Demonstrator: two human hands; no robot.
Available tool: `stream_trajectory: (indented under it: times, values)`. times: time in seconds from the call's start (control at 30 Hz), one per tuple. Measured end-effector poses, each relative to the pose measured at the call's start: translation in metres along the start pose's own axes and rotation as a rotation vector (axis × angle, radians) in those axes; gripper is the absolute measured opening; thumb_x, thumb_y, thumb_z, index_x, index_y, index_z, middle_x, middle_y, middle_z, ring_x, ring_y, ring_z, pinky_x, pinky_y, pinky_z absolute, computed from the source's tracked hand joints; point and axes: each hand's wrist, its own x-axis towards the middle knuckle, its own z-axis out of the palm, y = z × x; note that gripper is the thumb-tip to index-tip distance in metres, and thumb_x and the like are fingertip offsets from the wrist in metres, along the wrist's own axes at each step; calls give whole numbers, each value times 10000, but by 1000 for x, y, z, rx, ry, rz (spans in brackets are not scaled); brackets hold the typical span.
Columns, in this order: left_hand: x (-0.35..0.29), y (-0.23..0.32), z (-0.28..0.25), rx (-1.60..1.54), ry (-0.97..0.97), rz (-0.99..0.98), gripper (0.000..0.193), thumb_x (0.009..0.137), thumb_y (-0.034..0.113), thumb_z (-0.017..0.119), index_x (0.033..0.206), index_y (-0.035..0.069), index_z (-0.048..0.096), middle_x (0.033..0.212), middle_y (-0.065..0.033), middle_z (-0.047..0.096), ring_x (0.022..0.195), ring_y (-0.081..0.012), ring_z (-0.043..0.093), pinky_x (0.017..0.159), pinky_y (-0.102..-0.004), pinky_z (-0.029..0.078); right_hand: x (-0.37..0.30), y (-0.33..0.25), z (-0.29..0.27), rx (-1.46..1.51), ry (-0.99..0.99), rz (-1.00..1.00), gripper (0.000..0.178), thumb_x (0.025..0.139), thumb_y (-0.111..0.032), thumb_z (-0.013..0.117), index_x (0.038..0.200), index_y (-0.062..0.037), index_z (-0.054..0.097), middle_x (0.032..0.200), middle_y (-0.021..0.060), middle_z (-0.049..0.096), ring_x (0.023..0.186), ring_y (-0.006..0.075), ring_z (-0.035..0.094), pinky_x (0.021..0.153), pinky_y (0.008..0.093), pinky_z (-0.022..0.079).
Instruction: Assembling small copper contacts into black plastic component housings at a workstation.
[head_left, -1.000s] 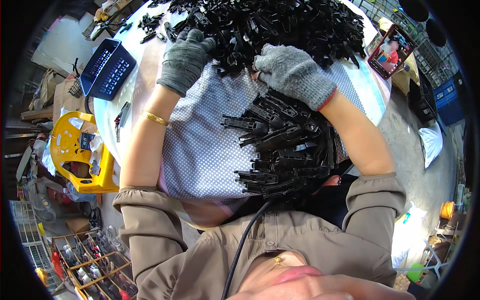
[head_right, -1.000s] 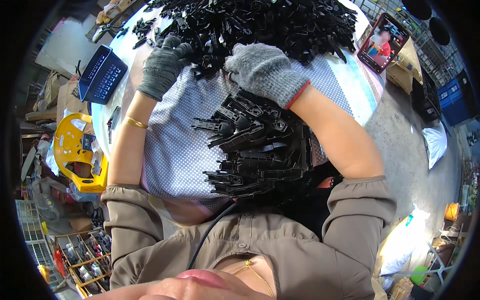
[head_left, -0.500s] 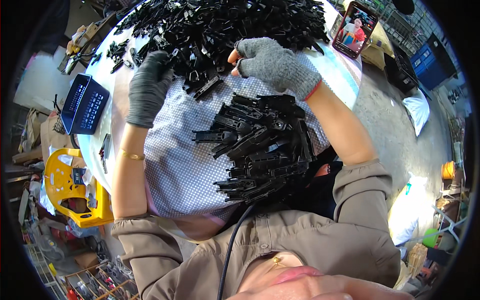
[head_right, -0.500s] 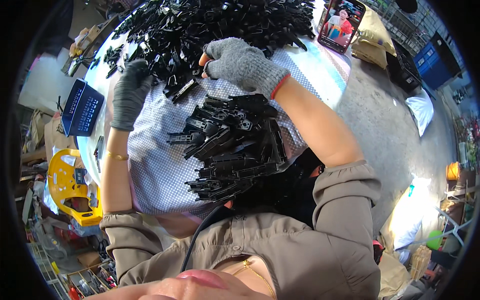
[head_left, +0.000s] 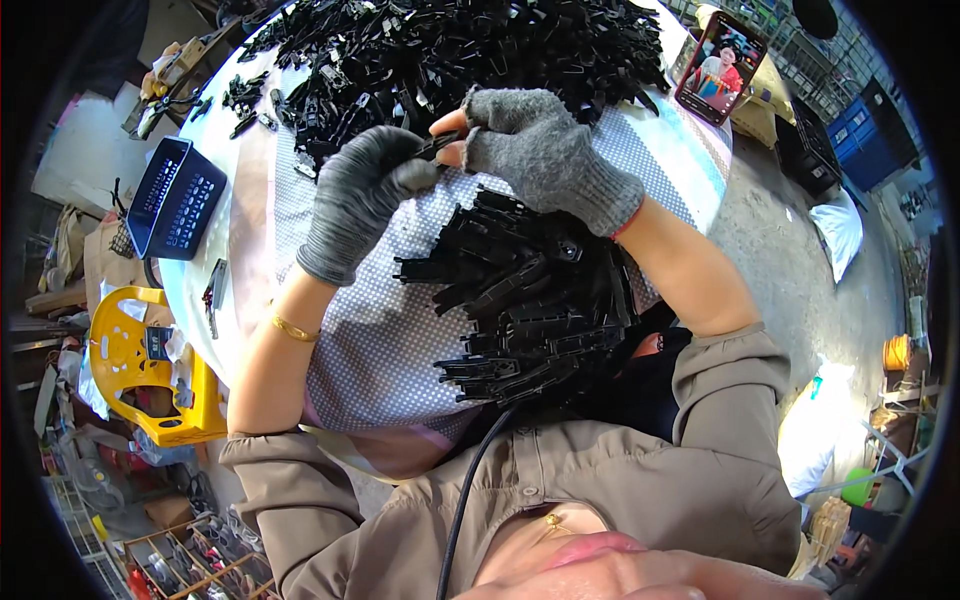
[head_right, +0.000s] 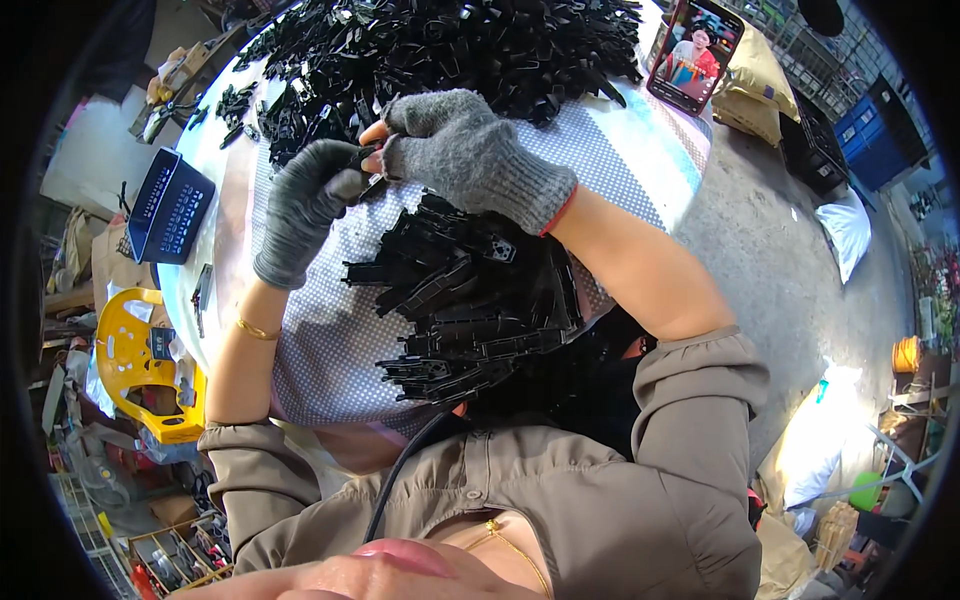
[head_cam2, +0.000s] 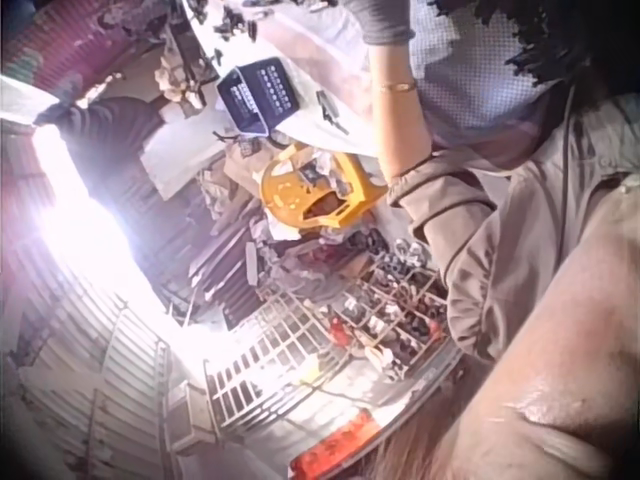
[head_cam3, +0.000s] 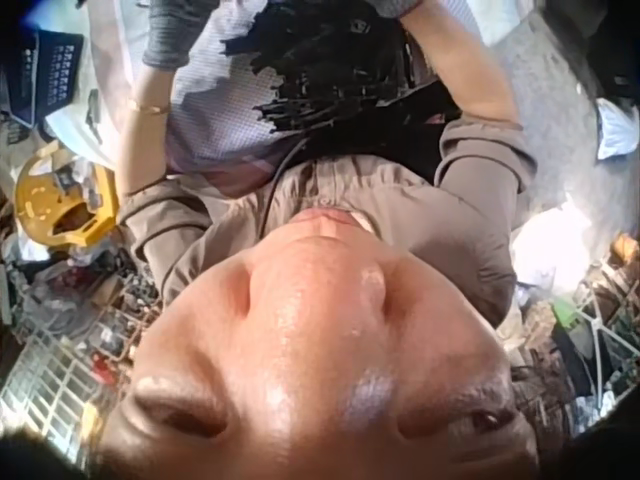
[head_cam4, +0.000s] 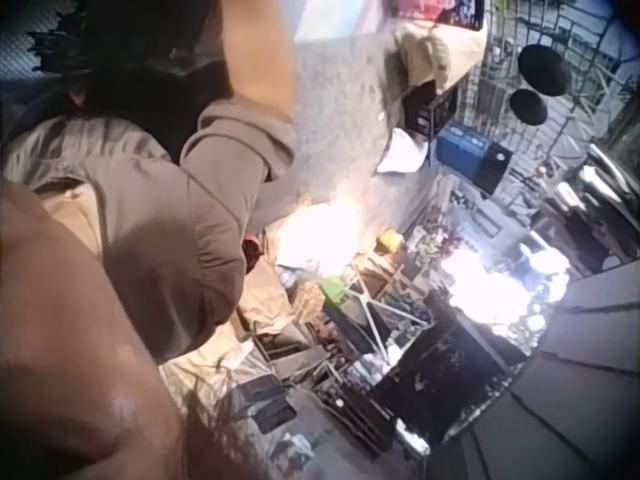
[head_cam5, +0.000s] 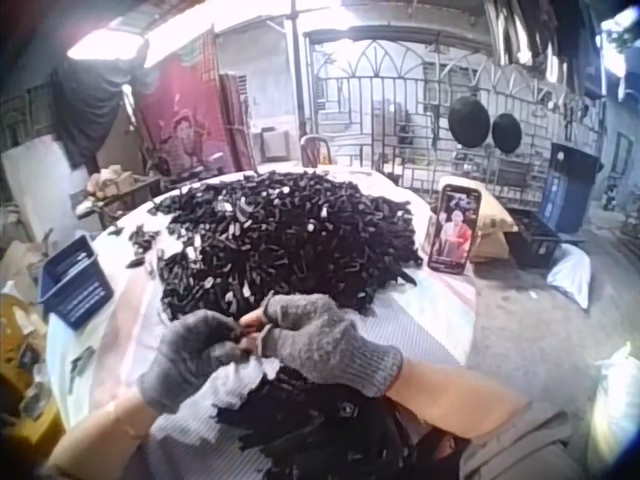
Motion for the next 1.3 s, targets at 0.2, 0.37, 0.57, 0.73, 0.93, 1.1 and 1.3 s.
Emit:
stream_trajectory:
  times: [0.2,0.37,0.57,0.73,0.93,1.1,1.3]
  values:
    - [-8,5,2,416,8,158,217,849,140,571,994,-22,586,820,-71,628,718,-120,576,665,-239,480,4,5,-8,205,-71,280,206,845,-152,578,1016,-44,614,772,-3,586,713,59,533,653,184,449]
    - [-6,17,-7,-92,-95,-315,281,839,239,600,988,1,610,715,23,582,591,-39,487,530,-171,410,2,-5,-17,229,-70,310,247,857,-190,562,1025,-12,595,734,-8,538,640,59,474,595,178,418]
    - [-11,0,-4,162,-80,-46,272,853,266,574,957,19,623,667,13,539,594,-57,464,535,-198,398,1,-3,-18,232,-84,364,198,836,-188,593,929,-15,601,710,-8,527,636,64,473,589,191,414]
    - [-12,10,8,315,8,-29,245,874,217,538,979,7,605,779,-91,615,693,-137,539,628,-281,446,0,-8,-17,69,-28,388,181,826,-180,605,908,-20,617,711,0,551,629,70,487,579,200,420]
    - [-10,2,6,394,44,100,230,871,219,533,961,21,610,720,-129,600,634,-178,551,593,-305,440,1,-7,-6,60,60,375,164,793,-196,652,836,-38,655,681,31,610,600,72,555,568,198,468]
    - [-10,0,-6,532,-67,2,238,875,250,525,951,47,624,659,-98,575,590,-163,529,541,-315,407,-2,-7,-1,33,-27,312,126,815,-136,608,857,-21,635,704,10,588,605,71,530,578,199,456]
    - [-12,17,6,187,-149,-42,283,875,274,538,998,31,612,734,-27,616,672,-98,541,610,-256,450,3,-21,-13,-104,-160,270,525,867,-501,439,877,-14,633,838,79,600,709,138,570,665,241,479]
